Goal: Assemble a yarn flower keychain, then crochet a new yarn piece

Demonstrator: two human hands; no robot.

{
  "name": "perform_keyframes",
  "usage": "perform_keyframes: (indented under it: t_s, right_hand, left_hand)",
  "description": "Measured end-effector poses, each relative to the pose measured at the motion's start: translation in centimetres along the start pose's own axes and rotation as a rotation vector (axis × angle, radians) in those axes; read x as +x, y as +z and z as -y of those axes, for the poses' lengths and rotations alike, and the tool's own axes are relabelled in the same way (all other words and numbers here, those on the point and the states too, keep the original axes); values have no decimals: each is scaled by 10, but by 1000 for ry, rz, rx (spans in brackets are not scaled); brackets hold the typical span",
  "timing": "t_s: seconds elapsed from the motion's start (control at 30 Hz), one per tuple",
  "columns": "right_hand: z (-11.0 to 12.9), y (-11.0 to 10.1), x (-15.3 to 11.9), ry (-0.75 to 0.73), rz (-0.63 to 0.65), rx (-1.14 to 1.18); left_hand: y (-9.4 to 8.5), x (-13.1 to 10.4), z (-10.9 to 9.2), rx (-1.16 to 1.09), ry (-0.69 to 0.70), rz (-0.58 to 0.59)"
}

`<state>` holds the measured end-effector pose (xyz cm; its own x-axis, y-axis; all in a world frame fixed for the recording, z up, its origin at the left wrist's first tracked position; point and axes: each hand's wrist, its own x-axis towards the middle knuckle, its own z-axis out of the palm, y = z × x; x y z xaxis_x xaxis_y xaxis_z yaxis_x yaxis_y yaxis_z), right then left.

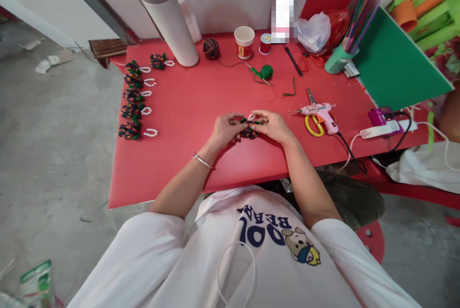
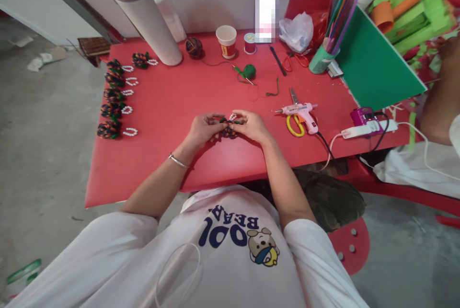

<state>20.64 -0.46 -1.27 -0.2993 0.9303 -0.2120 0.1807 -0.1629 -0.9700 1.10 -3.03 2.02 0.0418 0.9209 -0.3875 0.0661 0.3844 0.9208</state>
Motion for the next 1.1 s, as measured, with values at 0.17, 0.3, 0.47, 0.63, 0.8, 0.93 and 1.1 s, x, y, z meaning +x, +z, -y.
perform_keyframes:
  t_s: [0.17, 0.3, 0.47, 0.63, 0.8, 0.93, 1.1]
  right_hand:
    - [-1, 0, 0, 1, 2, 8]
    - [2, 1, -1, 5, -9, -3]
    - [2, 1, -1, 3, 0, 10]
    - [0, 1, 0, -9, 14, 16]
    - [0, 1, 0, -15, 12, 10]
    - [0, 1, 0, -13, 11, 5]
    - [0, 1, 0, -17, 8, -1]
  left_hand:
    - [1, 0, 0, -5, -1, -3]
    - [0, 0, 2, -5, 6, 1]
    - [0, 1, 2, 3, 5, 4]
    - [0, 1, 1, 0, -1, -3]
    - [0, 0, 1, 5, 5, 0]
    - [0, 0, 1, 8, 2, 2]
    - [0, 0, 2, 6, 0, 2]
